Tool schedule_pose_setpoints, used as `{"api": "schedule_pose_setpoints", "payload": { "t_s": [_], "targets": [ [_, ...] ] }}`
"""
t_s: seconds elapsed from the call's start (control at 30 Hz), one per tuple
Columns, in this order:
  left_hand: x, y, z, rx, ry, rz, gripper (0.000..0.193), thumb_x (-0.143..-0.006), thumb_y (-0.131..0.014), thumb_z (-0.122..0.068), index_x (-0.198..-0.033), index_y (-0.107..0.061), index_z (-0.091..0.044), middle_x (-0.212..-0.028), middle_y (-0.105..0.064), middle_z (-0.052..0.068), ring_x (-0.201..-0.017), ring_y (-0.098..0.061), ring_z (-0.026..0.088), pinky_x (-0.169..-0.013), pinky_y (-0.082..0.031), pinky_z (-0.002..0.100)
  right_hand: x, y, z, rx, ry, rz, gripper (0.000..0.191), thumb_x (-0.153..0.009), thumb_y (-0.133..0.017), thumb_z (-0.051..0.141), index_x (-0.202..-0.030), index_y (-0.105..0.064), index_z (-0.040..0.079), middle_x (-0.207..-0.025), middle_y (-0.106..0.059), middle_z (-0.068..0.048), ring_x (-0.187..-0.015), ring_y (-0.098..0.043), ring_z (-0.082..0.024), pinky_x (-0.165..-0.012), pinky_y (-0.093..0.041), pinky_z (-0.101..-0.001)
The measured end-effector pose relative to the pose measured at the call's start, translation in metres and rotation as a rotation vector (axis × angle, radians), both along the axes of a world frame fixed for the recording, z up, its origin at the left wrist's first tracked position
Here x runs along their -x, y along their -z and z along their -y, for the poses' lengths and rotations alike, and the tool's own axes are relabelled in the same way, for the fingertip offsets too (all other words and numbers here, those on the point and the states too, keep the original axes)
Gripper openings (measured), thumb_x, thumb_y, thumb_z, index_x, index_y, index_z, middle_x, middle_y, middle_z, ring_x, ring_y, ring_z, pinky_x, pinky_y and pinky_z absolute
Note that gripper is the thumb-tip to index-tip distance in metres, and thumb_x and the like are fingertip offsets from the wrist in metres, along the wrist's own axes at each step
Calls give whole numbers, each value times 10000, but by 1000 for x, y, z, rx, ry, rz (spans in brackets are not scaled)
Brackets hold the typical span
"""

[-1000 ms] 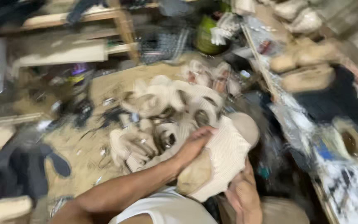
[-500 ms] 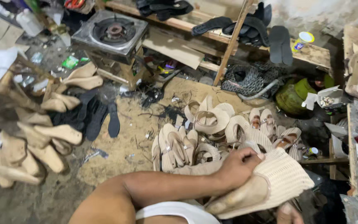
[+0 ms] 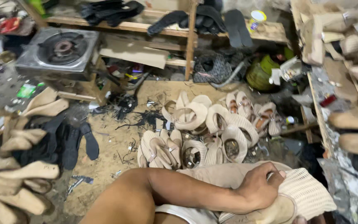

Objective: The person sits on the floor and pulls a woven fabric shoe upper over a wooden last, pressing and smoothing it into shape. They trim excess material with scissors, tap the shoe with a hammer, and set the finished shoe aside with a pile of completed shoes.

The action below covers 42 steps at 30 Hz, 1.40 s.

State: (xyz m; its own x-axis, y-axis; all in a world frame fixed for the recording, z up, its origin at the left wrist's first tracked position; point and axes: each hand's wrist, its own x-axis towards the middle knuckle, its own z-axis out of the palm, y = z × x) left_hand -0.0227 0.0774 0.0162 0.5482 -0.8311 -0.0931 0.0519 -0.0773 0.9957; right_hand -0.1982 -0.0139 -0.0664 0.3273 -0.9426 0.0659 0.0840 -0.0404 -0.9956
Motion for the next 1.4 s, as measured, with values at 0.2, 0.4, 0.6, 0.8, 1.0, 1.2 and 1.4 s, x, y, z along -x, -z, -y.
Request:
{"api": "schedule_pose_setpoints", "payload": {
  "t_s": [0.2, 0.4, 0.6, 0.8, 1.0, 1.2, 1.4],
  "targets": [
    [27, 37, 25, -5, 103, -11, 233, -1023, -601, -296, -1057, -631, -67, -982, -695, 211, -949, -677, 382, -827, -518, 439, -1, -59, -35, -74, 130, 57, 688, -920, -566, 75, -1566, -338, 13, -1446, -555, -151, -1297, -557, -279, -1044, -476, -426],
    [35, 67, 30, -61, 391, -97, 277, -983, -696, -298, -903, -723, -34, -745, -686, 17, -691, -581, 88, -638, -504, 289, 34, -56, -70, -317, 258, 272, 570, -997, -576, 47, -1542, -411, 21, -1431, -576, -136, -1299, -574, -247, -1086, -473, -399],
    [-4, 65, 33, -191, 768, -525, 258, -1000, -661, -283, -1029, -728, -36, -800, -656, -45, -675, -506, 45, -581, -430, 240, 40, -48, -76, -300, 280, 349, 556, -989, -630, 99, -1511, -449, 35, -1382, -623, -96, -1238, -622, -206, -1058, -501, -398],
    [-7, 74, 46, 140, 795, -463, 167, -1066, -685, -201, -1029, -682, -38, -868, -658, -19, -786, -553, 41, -706, -469, 231, 32, -50, -66, -329, 253, 349, 445, -996, -659, 94, -1410, -545, -21, -1304, -678, -100, -1184, -647, -183, -1060, -494, -347],
    [-22, 73, 60, -275, 907, -805, 87, -962, -645, -166, -975, -677, -85, -876, -692, -12, -754, -652, 82, -684, -549, 261, 35, -51, -64, -302, 188, 326, 427, -972, -713, 114, -1360, -602, -26, -1261, -691, -81, -1161, -637, -153, -1057, -473, -313],
    [-23, 65, 71, -219, 1123, -818, 75, -973, -695, -111, -1025, -650, -79, -999, -684, 1, -918, -641, 91, -851, -525, 257, 40, -56, -69, -269, 175, 322, 433, -952, -744, 122, -1345, -621, -12, -1255, -687, -59, -1164, -618, -146, -1058, -462, -308],
    [-12, 55, 73, -268, 1328, -839, 371, -949, -730, -187, -1247, -618, 1, -1166, -696, 70, -1096, -653, 163, -1025, -513, 338, 53, -54, -81, -242, 193, 321, 447, -940, -763, 140, -1339, -624, -7, -1244, -682, -63, -1155, -616, -155, -1041, -464, -323]
  ]
}}
